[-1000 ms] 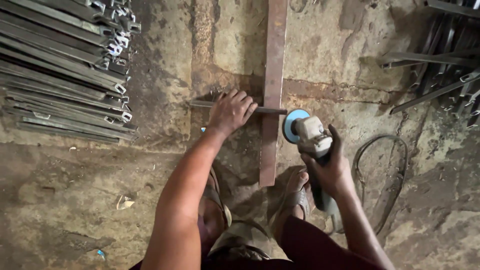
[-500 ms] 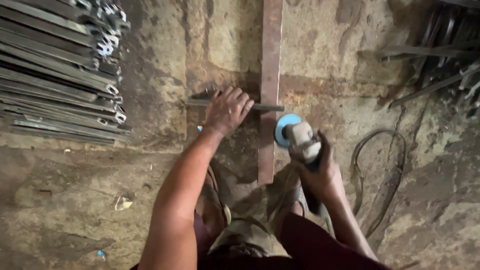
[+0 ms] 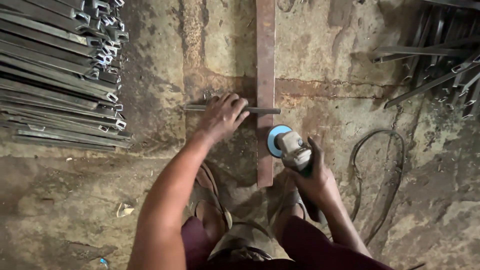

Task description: Grinding the end of a square metal tube with an angle grinder while another person holds it steady.

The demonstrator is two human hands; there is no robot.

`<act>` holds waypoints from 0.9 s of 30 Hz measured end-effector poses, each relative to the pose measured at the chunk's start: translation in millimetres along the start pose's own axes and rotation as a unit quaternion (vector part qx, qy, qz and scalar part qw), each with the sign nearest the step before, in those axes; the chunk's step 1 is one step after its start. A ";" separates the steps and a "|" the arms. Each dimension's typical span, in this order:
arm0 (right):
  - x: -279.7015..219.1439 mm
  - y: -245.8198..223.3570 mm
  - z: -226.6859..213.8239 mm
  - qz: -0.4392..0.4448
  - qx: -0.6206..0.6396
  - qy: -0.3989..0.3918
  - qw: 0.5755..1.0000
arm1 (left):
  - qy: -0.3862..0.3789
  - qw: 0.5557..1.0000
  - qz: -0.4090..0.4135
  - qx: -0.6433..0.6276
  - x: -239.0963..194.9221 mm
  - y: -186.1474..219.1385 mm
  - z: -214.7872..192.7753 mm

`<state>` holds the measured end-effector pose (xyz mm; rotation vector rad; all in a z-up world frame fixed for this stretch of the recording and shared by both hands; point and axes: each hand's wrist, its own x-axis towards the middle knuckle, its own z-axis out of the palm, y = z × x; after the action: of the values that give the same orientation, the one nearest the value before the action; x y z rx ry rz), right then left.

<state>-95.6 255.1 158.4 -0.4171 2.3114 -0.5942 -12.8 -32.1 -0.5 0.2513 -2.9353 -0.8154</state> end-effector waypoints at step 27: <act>0.0 5.9 -10.5 0.040 0.040 -0.016 0.998 | -0.056 0.995 -0.068 -0.036 -8.5 25.2 -7.9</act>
<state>-103.7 263.2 162.0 -0.2938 2.2533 -0.6331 -6.9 -13.3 19.0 0.4184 -3.0122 -0.9815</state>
